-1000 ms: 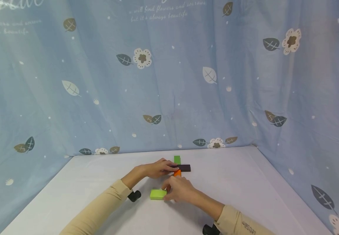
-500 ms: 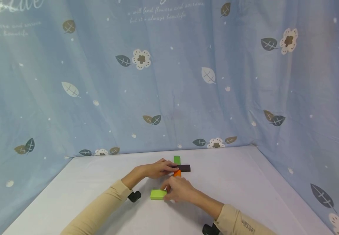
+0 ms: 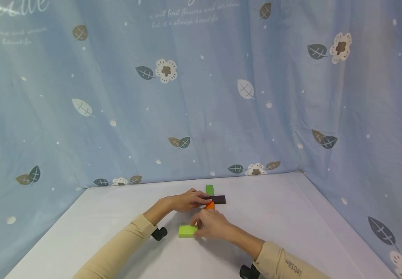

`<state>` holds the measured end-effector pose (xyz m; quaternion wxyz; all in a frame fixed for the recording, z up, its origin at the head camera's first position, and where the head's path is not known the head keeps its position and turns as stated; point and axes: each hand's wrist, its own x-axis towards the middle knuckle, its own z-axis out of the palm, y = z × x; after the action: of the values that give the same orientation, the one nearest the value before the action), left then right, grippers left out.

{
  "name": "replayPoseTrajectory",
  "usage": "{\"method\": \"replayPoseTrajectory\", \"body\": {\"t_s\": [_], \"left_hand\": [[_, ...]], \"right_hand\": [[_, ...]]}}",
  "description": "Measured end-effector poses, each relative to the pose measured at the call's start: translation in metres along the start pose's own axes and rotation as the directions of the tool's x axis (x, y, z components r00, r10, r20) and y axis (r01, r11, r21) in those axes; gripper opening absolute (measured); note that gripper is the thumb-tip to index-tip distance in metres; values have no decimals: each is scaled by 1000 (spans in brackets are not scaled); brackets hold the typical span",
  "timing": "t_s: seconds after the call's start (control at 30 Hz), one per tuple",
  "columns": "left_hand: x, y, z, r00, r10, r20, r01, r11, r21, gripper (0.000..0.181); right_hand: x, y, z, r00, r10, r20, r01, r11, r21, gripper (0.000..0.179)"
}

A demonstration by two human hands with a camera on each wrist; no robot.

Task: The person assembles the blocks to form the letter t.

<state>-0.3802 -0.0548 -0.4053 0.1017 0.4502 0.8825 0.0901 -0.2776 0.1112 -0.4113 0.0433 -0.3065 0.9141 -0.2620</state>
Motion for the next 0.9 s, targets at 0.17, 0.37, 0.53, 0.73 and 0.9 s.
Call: {"method": "replayPoseTrajectory", "body": {"t_s": [0.17,0.37,0.53,0.73,0.9], "left_hand": [[0,-1,0,1000,2,0,-2,1000,2,42],[1,-1,0,1000,26,-2,-26,999,35,42],[0,-1,0,1000,30,-7,-29,999,41,42],[0,-2,2,1000,14,0,-14,999,30,42],[-1,-1,1,1000,15,-2,-15,999,33,43]], "right_hand": [[1,1,0,1000,-13,-3,13,1000,-3,27],[1,2,-3,1000,-10,1,10,1000,19,27],[0,-1,-6,1000,-9,10,8,999,43,27],[-3,-1,-10,999,-44,26,43,998,48,27],[-6,-1,-16,998,-67,19,67,998,-2,27]]}}
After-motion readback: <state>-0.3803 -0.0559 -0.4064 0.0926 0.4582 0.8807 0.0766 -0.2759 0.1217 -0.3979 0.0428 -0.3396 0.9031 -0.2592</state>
